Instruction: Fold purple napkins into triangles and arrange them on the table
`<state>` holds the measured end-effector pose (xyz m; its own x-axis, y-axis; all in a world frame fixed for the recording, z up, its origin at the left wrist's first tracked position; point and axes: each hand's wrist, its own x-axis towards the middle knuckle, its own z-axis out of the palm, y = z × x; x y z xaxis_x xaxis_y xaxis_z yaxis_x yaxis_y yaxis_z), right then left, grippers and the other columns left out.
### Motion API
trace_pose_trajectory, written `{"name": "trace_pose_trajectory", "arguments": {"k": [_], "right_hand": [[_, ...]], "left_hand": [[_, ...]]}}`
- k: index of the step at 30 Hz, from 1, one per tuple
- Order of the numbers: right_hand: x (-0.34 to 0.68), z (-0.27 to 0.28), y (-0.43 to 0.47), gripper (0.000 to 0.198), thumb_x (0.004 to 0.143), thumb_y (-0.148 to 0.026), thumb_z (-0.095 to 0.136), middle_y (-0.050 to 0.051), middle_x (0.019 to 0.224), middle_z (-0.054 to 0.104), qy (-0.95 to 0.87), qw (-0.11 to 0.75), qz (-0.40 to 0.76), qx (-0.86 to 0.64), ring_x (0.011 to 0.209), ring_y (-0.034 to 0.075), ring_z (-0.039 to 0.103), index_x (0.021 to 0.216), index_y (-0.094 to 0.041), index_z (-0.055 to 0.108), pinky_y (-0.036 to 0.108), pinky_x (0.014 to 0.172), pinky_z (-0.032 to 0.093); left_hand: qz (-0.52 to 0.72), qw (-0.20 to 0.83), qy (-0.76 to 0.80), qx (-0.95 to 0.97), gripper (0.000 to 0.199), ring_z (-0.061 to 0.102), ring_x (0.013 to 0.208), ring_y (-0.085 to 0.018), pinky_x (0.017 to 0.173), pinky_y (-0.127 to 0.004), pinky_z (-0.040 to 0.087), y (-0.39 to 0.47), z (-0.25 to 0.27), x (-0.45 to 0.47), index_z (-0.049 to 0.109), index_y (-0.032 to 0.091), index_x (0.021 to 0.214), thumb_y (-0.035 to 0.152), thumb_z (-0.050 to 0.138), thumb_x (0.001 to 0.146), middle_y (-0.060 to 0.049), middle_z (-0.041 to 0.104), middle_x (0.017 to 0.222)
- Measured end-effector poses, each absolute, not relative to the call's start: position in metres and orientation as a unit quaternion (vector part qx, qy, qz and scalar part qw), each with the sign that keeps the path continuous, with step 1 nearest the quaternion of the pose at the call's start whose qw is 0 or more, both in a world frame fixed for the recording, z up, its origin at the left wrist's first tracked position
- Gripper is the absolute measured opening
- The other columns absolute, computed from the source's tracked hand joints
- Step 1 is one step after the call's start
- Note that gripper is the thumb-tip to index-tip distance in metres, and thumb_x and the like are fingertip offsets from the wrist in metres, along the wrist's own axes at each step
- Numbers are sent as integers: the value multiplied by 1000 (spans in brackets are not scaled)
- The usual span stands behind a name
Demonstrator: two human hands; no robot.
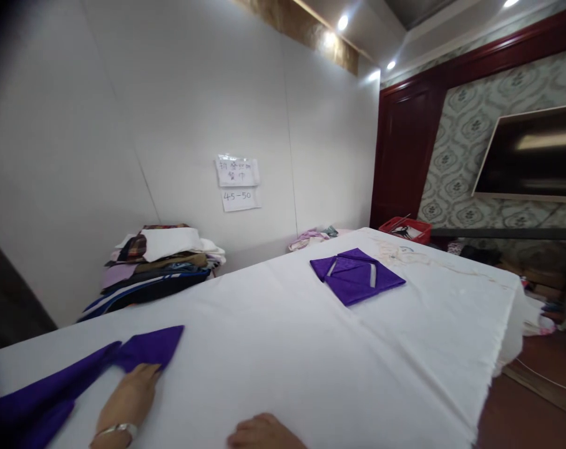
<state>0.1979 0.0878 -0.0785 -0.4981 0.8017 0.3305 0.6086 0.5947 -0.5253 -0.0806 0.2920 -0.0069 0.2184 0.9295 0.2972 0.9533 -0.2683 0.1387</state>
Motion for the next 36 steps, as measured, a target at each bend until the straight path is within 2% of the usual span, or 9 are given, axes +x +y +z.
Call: {"name": "trace_pose_trajectory", "arguments": {"k": [3, 5, 9, 15, 20, 23, 27, 30, 36], "right_hand": [[207, -56, 73, 47, 86, -37, 48, 7, 138, 41, -799, 359, 209, -435, 125, 21, 39, 131, -26, 41, 36, 102, 33], [210, -44, 67, 56, 84, -29, 48, 9, 144, 31, -714, 431, 249, -493, 125, 22, 38, 137, -24, 32, 36, 98, 39], [209, -34, 66, 59, 79, -12, 42, 6, 144, 30, -596, 511, 280, -552, 125, 20, 38, 136, -26, 35, 36, 94, 43], [205, -20, 55, 50, 70, -6, 49, 10, 134, 44, -742, 422, 140, -501, 122, 23, 39, 118, -20, 55, 43, 101, 32], [199, 0, 47, 24, 77, -16, 53, 7, 101, 62, -806, 326, 89, -486, 96, 22, 51, 97, -22, 65, 38, 86, 39], [199, 9, 55, 12, 78, -22, 54, 3, 76, 62, -733, 410, 212, -500, 78, 18, 53, 75, -19, 66, 33, 75, 40], [219, 21, 62, 31, 79, -44, 52, -2, 57, 53, -507, 553, 448, -486, 55, 13, 49, 65, -17, 57, 25, 52, 36], [248, 24, 56, 29, 77, -45, 53, -1, 60, 54, -410, 603, 491, -477, 54, 11, 49, 71, -17, 55, 23, 49, 34], [284, 7, 41, 17, 68, -34, 62, -1, 56, 55, -386, 614, 482, -491, 53, 12, 50, 69, -18, 55, 23, 50, 37]], "left_hand": [[-150, 40, -499, -852, 34, 59, 98, -19, 91, -31, 43, 238, -14, -32, 67, 17, 96, 13, 40, 77, -8, 66, 105], [-182, 35, -428, -884, 34, 60, 95, -17, 88, -31, 46, 197, -17, -4, 67, 20, 96, 11, 39, 78, -6, 67, 102], [-245, 25, -323, -914, 34, 62, 83, -15, 76, -27, 52, 122, -17, 27, 65, 23, 94, 5, 43, 76, -3, 67, 94], [-295, 38, -329, -896, 34, 62, 83, -16, 73, -28, 54, 57, -19, 17, 64, 23, 96, 5, 46, 75, -3, 66, 95], [-328, 10, -425, -844, 31, 61, 94, -19, 82, -35, 53, 32, -20, 1, 64, 21, 98, 12, 42, 78, -6, 65, 103], [-352, -18, -477, -805, 36, 59, 98, -20, 87, -40, 51, 26, -16, -2, 60, 18, 108, 14, 40, 78, -7, 64, 107], [-340, -57, -490, -801, 34, 61, 93, -20, 85, -40, 52, 26, -10, -2, 64, 20, 97, 12, 43, 72, -5, 67, 99], [-329, -55, -494, -803, 30, 61, 94, -21, 86, -40, 51, 23, -8, 0, 65, 22, 92, 14, 45, 71, -5, 67, 98], [-319, -4, -555, -768, 41, 58, 100, -25, 84, -44, 49, 9, -8, 13, 58, 16, 110, 41, 51, 78, -10, 63, 109]]}}
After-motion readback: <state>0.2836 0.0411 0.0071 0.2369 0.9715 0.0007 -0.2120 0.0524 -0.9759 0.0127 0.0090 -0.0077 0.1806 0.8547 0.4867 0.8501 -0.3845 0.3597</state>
